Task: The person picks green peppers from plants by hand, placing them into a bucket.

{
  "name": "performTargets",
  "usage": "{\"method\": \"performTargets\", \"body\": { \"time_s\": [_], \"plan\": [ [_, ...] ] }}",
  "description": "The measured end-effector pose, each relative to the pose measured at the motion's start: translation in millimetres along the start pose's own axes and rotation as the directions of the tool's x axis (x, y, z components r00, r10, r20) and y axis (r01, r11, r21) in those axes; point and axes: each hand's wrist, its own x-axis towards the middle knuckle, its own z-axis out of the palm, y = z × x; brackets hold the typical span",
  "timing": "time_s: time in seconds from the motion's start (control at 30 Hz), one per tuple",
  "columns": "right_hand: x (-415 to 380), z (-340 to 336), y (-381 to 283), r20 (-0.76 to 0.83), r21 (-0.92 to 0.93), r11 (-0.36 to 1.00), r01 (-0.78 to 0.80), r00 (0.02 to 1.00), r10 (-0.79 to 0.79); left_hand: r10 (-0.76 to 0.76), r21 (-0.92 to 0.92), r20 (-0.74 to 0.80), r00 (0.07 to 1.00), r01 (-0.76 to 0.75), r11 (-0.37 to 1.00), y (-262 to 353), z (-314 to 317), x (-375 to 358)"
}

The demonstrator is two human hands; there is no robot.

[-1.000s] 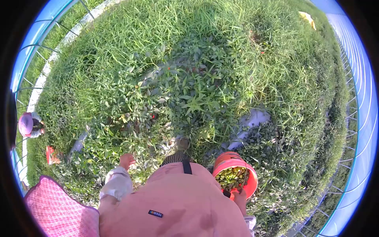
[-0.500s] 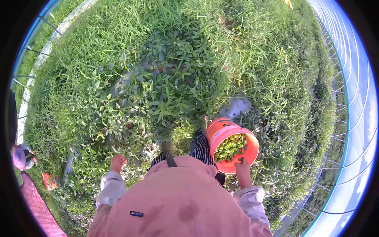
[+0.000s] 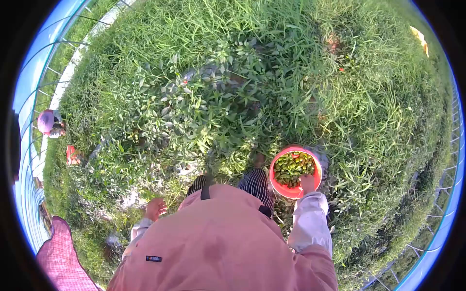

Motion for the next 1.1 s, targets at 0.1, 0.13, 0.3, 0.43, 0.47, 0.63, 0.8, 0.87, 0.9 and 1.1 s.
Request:
{"method": "performTargets", "body": {
  "time_s": [0.1,0.13,0.3,0.43,0.47,0.63,0.8,0.87,0.9,1.1],
  "plan": [
    [24.3,-22.7,-29.6,0.137,0.236,0.91,-0.342,0.938,0.317,-0.094,-0.033,-0.054,0.994,0.093,0.995,-4.0,8.3,-39.1],
    [41.4,-27.7,-24.3,0.163,0.266,0.899,-0.347,0.936,0.313,-0.03,-0.04,-0.069,0.997,0.027,0.999,-11.7,8.1,-46.4],
    [104.0,-38.0,-51.4,0.207,0.443,0.765,-0.467,0.884,0.42,0.018,-0.008,-0.179,0.984,-0.019,1.0,-14.0,35.9,-73.7],
    [123.0,-45.2,-84.3,0.136,0.378,0.822,-0.425,0.904,0.405,0.031,0.008,-0.119,0.992,-0.031,1.0,7.2,71.2,-81.0],
    [127.4,-47.4,-86.8,0.087,0.377,0.82,-0.431,0.898,0.432,0.054,0.069,-0.12,0.991,-0.046,0.997,13.9,83.3,-81.3],
    [152.6,-14.2,-62.8,0.021,0.211,0.881,-0.424,0.903,0.43,0.107,0.188,-0.07,0.992,-0.092,0.978,41.7,115.6,-48.6],
    [159.8,63.0,57.9,-0.023,-0.162,0.972,-0.17,0.985,0.168,0.182,0.368,-0.025,0.983,-0.161,0.916,109.6,149.4,2.6],
    [141.5,77.2,117.5,-0.113,-0.077,0.989,-0.124,0.987,0.114,0.314,0.47,0.05,0.948,-0.3,0.83,139.7,174.5,42.0],
    [139.7,86.1,125.1,-0.198,0.007,0.999,-0.04,0.979,0.041,0.339,0.491,0.084,0.937,-0.335,0.804,156.5,190.2,65.0],
    [107.4,60.5,45.9,-0.157,0.089,0.956,-0.279,0.944,0.29,0.828,0.623,0.449,0.336,-0.782,-0.021,252.7,353.6,174.2]
  ]
}}
